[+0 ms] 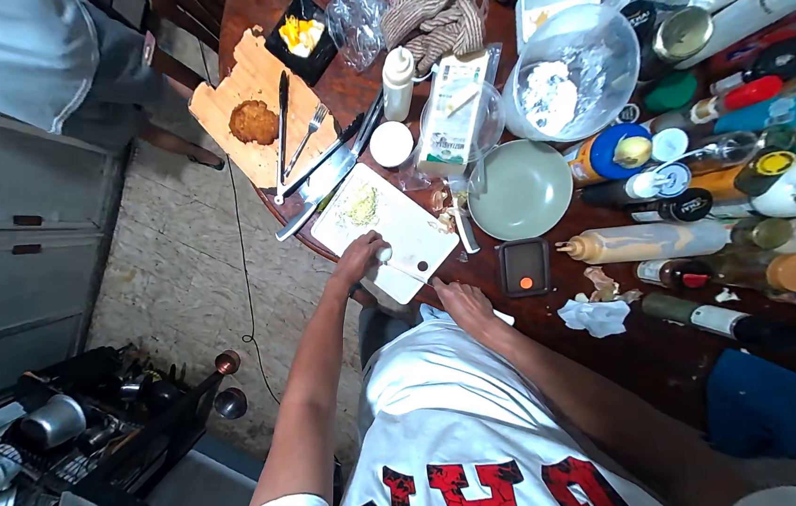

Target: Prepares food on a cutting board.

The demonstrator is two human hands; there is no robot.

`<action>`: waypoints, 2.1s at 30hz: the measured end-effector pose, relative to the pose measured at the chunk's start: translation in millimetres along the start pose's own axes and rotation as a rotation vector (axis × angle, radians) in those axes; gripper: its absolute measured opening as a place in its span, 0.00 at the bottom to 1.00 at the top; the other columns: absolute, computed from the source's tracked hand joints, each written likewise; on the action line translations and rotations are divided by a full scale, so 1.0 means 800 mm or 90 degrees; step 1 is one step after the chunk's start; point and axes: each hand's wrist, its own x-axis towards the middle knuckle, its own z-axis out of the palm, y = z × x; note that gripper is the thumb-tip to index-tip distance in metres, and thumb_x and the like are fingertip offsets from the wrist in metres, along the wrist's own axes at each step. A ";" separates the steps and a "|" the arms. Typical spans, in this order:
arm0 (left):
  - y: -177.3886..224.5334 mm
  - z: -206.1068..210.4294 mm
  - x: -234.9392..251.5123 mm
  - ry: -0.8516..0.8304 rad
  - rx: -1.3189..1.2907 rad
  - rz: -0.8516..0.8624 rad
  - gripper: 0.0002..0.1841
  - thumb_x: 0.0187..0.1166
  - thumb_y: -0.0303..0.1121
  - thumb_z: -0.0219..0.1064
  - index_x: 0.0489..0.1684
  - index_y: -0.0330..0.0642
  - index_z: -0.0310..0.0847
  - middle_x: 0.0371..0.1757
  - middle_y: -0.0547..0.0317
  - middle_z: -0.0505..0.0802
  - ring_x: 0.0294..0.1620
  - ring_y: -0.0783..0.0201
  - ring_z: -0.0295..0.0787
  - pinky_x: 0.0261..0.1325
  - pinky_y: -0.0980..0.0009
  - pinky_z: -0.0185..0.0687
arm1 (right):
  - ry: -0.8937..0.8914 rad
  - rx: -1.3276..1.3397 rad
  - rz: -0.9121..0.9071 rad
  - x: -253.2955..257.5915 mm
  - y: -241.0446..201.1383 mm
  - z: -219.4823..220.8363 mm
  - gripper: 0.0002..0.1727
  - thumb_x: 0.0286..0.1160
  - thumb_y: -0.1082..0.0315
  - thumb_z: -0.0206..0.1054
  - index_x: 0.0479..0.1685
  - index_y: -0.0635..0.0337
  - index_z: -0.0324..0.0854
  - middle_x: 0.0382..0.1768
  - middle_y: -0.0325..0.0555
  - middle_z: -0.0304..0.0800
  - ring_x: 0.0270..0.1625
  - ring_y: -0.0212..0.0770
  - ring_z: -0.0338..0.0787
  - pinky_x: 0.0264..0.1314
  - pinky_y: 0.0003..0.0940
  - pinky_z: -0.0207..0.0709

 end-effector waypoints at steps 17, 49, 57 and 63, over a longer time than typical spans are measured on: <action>0.063 0.075 -0.055 0.261 -0.021 -0.108 0.11 0.87 0.33 0.62 0.58 0.41 0.87 0.71 0.50 0.85 0.76 0.53 0.79 0.79 0.58 0.76 | 0.053 0.201 -0.015 0.029 -0.002 0.018 0.25 0.95 0.56 0.45 0.83 0.54 0.70 0.58 0.62 0.90 0.60 0.64 0.92 0.62 0.63 0.83; 0.063 0.096 -0.048 0.228 0.078 -0.086 0.11 0.83 0.24 0.63 0.56 0.39 0.88 0.66 0.46 0.89 0.77 0.46 0.79 0.82 0.54 0.73 | 0.009 0.092 -0.061 0.016 -0.021 -0.010 0.24 0.95 0.59 0.43 0.85 0.48 0.66 0.52 0.64 0.90 0.51 0.66 0.93 0.52 0.61 0.85; 0.060 0.098 -0.046 0.250 0.068 -0.079 0.09 0.84 0.28 0.65 0.54 0.39 0.88 0.63 0.46 0.89 0.74 0.48 0.81 0.79 0.57 0.77 | -0.012 0.067 -0.049 0.024 -0.025 -0.017 0.22 0.94 0.63 0.46 0.82 0.51 0.68 0.49 0.63 0.90 0.51 0.65 0.93 0.51 0.60 0.85; 0.061 0.097 -0.045 0.259 0.057 -0.082 0.10 0.84 0.30 0.65 0.54 0.39 0.89 0.63 0.47 0.90 0.74 0.50 0.82 0.80 0.58 0.76 | -0.014 0.087 -0.055 0.052 -0.031 -0.006 0.20 0.93 0.65 0.48 0.79 0.52 0.69 0.50 0.62 0.91 0.50 0.65 0.93 0.51 0.61 0.86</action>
